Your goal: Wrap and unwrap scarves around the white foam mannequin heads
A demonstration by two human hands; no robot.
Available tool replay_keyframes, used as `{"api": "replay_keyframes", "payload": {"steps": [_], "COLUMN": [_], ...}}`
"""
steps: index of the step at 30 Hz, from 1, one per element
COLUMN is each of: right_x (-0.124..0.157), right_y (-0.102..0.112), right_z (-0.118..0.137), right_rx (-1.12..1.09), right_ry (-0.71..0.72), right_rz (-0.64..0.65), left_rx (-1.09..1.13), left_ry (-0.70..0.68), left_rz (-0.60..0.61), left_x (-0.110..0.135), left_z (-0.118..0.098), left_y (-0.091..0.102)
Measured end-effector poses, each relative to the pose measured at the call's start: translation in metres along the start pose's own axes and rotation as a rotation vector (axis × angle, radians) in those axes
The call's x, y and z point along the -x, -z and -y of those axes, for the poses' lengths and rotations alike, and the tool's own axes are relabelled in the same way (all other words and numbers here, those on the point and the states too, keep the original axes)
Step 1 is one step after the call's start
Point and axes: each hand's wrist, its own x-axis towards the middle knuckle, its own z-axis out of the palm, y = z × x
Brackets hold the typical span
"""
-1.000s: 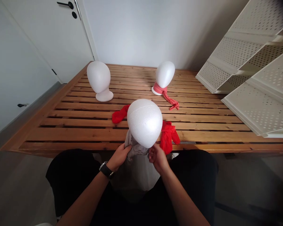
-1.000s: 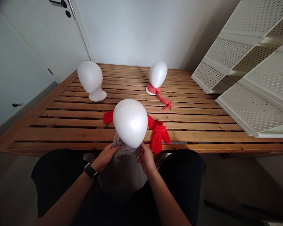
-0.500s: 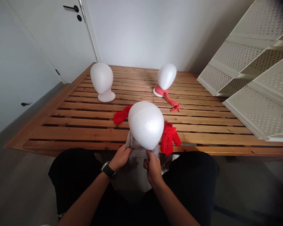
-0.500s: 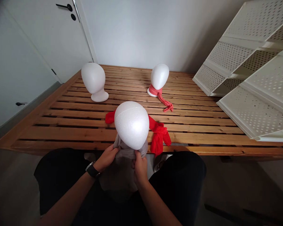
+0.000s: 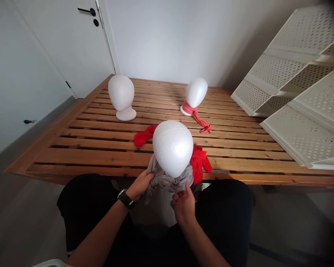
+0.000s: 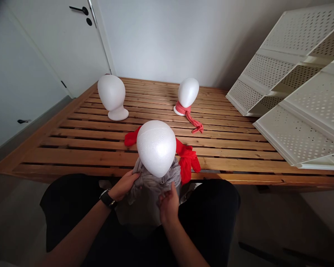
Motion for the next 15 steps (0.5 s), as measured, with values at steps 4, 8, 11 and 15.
{"api": "replay_keyframes", "payload": {"steps": [4,8,11,15], "right_x": [0.016,0.017,0.014,0.01], "right_y": [-0.002,-0.024,-0.03,-0.02], "right_z": [-0.039,-0.045,-0.037,-0.02], "right_rx": [0.272,0.443,0.422,0.326], "right_ry": [-0.222,0.033,0.24,0.339], "right_rz": [0.206,0.343,0.263,0.235], "left_rx": [0.056,0.031,0.043,0.153], "left_ry": [0.099,0.072,0.054,0.013], "left_rz": [0.059,0.064,0.024,-0.091], "left_x": [0.004,0.006,0.005,0.0], "left_z": [0.001,0.001,0.002,0.008], "left_y": [-0.009,-0.011,-0.009,-0.007]}}
